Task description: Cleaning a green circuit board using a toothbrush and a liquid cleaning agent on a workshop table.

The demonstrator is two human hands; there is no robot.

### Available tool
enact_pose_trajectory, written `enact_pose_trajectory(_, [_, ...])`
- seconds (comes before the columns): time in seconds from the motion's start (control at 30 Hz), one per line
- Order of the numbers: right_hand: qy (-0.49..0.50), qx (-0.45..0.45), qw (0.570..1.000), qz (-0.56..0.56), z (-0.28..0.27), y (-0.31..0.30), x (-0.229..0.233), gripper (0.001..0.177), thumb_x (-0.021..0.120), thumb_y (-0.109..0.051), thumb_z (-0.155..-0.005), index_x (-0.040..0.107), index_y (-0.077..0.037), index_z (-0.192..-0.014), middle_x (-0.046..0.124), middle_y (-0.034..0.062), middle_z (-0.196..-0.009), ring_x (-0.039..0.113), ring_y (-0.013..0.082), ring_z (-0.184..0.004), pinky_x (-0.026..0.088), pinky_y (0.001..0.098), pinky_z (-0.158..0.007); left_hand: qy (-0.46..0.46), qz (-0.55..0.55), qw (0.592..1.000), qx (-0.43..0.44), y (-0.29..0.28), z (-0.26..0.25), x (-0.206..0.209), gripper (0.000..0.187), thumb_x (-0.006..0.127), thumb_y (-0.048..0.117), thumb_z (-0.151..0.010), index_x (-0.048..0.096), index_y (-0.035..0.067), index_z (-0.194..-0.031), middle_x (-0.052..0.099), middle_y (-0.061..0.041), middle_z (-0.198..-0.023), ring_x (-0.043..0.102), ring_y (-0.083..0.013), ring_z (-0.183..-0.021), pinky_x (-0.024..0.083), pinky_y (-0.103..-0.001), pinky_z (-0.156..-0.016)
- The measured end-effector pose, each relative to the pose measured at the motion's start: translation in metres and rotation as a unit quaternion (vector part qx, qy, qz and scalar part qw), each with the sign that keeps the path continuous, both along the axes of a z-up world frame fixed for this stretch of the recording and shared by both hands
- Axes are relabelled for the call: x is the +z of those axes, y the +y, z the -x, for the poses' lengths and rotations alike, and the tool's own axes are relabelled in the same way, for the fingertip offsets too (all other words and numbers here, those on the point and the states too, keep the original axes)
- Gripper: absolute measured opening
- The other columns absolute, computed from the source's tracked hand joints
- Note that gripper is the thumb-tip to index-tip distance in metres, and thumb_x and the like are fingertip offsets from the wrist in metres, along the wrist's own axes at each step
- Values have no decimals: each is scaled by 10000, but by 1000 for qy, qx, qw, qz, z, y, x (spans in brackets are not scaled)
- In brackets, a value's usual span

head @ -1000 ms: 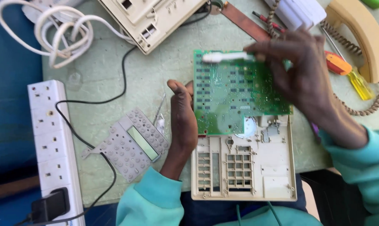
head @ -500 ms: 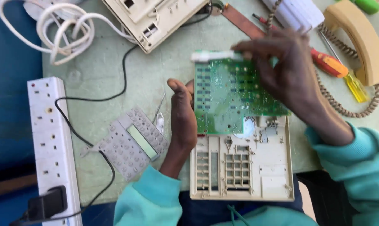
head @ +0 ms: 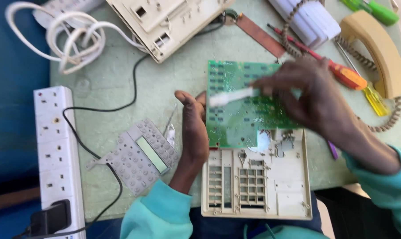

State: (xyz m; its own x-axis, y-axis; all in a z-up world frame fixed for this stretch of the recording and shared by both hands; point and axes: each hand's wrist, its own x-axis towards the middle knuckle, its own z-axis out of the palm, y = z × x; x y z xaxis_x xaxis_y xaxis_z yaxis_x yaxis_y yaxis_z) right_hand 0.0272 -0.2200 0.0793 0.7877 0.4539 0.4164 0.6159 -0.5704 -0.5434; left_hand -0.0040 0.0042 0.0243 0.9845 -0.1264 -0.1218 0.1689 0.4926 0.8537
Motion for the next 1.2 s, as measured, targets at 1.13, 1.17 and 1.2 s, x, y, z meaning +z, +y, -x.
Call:
enact_pose_trajectory(1.13, [4,38,999,-11,8,-18,-7,329,512,176,-915,681,-50,-1085,764,116,-1172,742,215,-984,610,348,-811,-16,-152,987,47,0,-1,-14,1060,172,770,-838,560,-34,-1410,559,-264,-1407,566,-354,-1321,504,-444,-1069])
enact_pose_trajectory(1.17, [26,24,999,6,11,-20,-9,362,505,166,-915,707,-52,-1122,769,113,-1165,734,196,-932,604,315,-749,-22,-198,979,47,1,2,-21,1075,124,791,-855,537,-15,-1435,373,-320,-1586,374,-385,-1510,348,-460,-1200])
enact_pose_trajectory(1.2, [34,20,999,10,8,-25,-10,362,505,166,-915,707,-52,-1122,769,113,-1165,734,196,-932,604,315,-749,-15,-194,980,42,0,3,-14,1075,124,791,-855,537,-15,-1435,373,-320,-1586,374,-385,-1510,348,-460,-1200])
